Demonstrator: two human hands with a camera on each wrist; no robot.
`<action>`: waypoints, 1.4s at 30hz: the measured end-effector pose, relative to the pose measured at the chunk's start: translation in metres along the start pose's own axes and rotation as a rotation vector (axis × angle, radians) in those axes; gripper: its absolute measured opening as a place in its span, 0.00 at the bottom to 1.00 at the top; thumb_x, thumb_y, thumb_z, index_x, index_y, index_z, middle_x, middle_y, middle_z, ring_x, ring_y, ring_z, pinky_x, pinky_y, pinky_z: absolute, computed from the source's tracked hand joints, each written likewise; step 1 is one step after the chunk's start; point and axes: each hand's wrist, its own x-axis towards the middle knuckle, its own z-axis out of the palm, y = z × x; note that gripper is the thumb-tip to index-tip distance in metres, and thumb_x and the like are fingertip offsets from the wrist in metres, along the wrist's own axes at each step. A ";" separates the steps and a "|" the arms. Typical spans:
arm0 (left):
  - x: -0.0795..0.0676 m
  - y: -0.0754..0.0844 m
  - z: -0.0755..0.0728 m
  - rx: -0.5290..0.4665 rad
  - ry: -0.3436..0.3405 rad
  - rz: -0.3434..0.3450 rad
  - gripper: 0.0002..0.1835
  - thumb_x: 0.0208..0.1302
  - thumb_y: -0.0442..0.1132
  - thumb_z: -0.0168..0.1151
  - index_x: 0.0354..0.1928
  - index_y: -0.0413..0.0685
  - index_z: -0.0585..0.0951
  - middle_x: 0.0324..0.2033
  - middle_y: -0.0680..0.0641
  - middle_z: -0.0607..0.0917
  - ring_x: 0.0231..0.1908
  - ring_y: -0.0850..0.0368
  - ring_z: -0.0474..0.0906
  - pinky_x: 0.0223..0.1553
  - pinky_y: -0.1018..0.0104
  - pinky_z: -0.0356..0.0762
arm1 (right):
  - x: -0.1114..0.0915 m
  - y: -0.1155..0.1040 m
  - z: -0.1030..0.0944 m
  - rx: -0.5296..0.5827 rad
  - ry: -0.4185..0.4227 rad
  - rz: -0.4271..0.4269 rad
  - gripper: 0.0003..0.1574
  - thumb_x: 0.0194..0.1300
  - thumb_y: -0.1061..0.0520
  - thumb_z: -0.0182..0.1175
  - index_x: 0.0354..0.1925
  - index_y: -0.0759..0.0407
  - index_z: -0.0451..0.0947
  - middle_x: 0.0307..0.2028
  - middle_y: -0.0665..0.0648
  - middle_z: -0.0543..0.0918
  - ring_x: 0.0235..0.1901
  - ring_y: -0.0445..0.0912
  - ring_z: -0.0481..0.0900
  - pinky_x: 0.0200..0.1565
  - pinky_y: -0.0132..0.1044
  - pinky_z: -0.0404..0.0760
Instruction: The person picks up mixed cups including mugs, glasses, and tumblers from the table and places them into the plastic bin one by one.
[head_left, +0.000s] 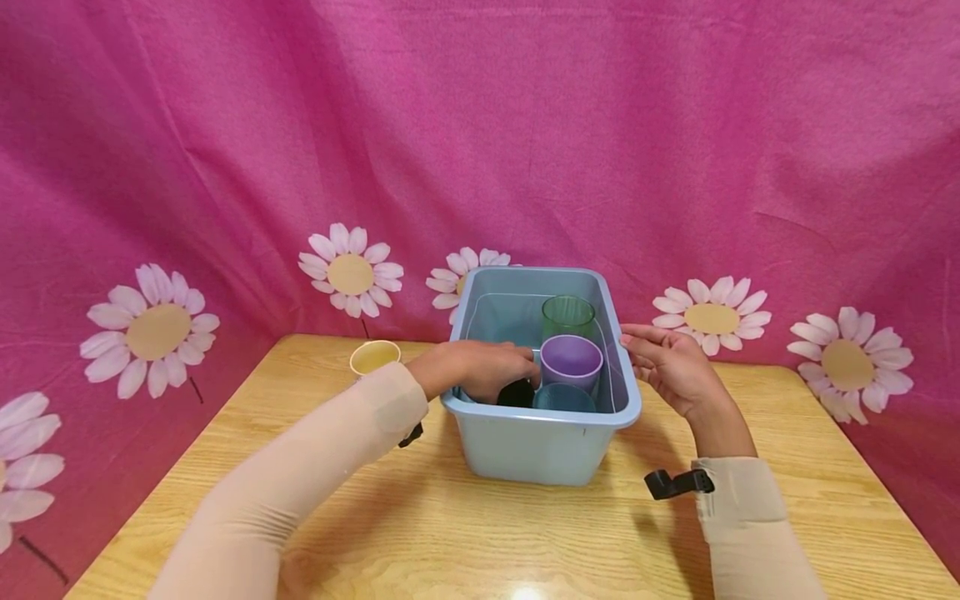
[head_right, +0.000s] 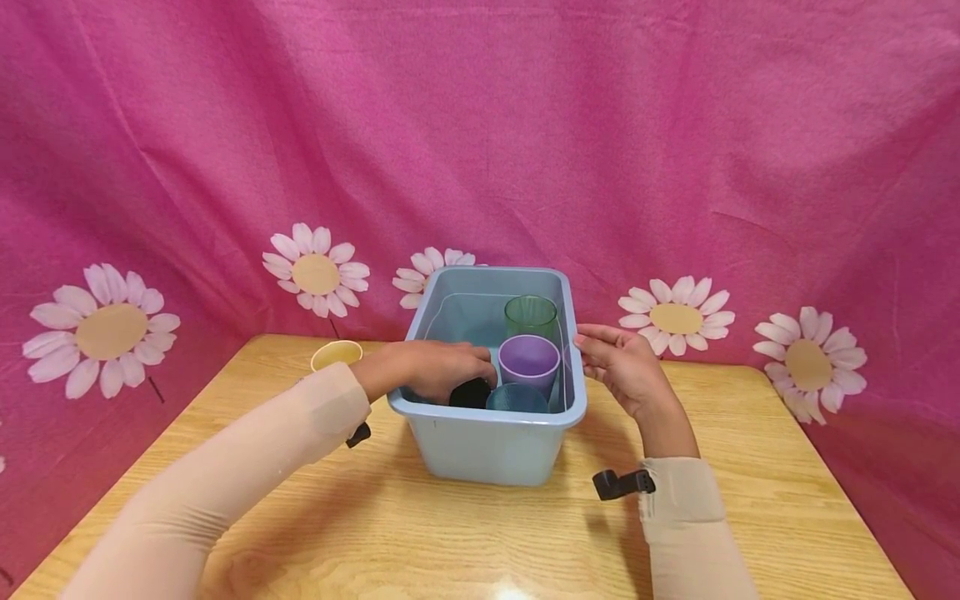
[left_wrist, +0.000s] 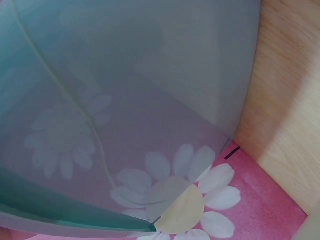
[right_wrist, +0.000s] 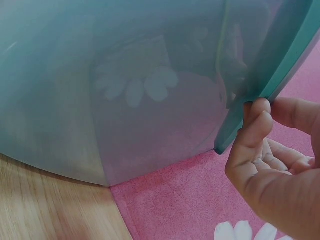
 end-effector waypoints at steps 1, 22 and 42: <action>0.000 0.000 0.000 0.005 0.000 -0.002 0.32 0.58 0.36 0.77 0.66 0.53 0.79 0.59 0.50 0.77 0.58 0.55 0.72 0.63 0.58 0.75 | 0.000 0.000 0.000 0.001 0.000 -0.001 0.13 0.70 0.58 0.66 0.52 0.59 0.85 0.39 0.51 0.89 0.35 0.41 0.86 0.39 0.30 0.85; -0.018 0.000 -0.021 -0.042 0.034 0.013 0.36 0.56 0.44 0.79 0.67 0.52 0.78 0.61 0.48 0.76 0.62 0.54 0.73 0.59 0.63 0.78 | 0.001 0.002 -0.002 0.026 -0.012 0.004 0.15 0.70 0.59 0.66 0.53 0.61 0.84 0.38 0.51 0.89 0.35 0.41 0.86 0.39 0.30 0.85; -0.051 -0.020 -0.054 -0.037 0.244 0.070 0.22 0.62 0.39 0.72 0.59 0.46 0.82 0.55 0.48 0.81 0.57 0.54 0.77 0.61 0.62 0.75 | 0.001 0.001 -0.001 -0.001 -0.008 -0.010 0.15 0.70 0.59 0.66 0.53 0.61 0.83 0.39 0.51 0.89 0.36 0.41 0.87 0.39 0.30 0.85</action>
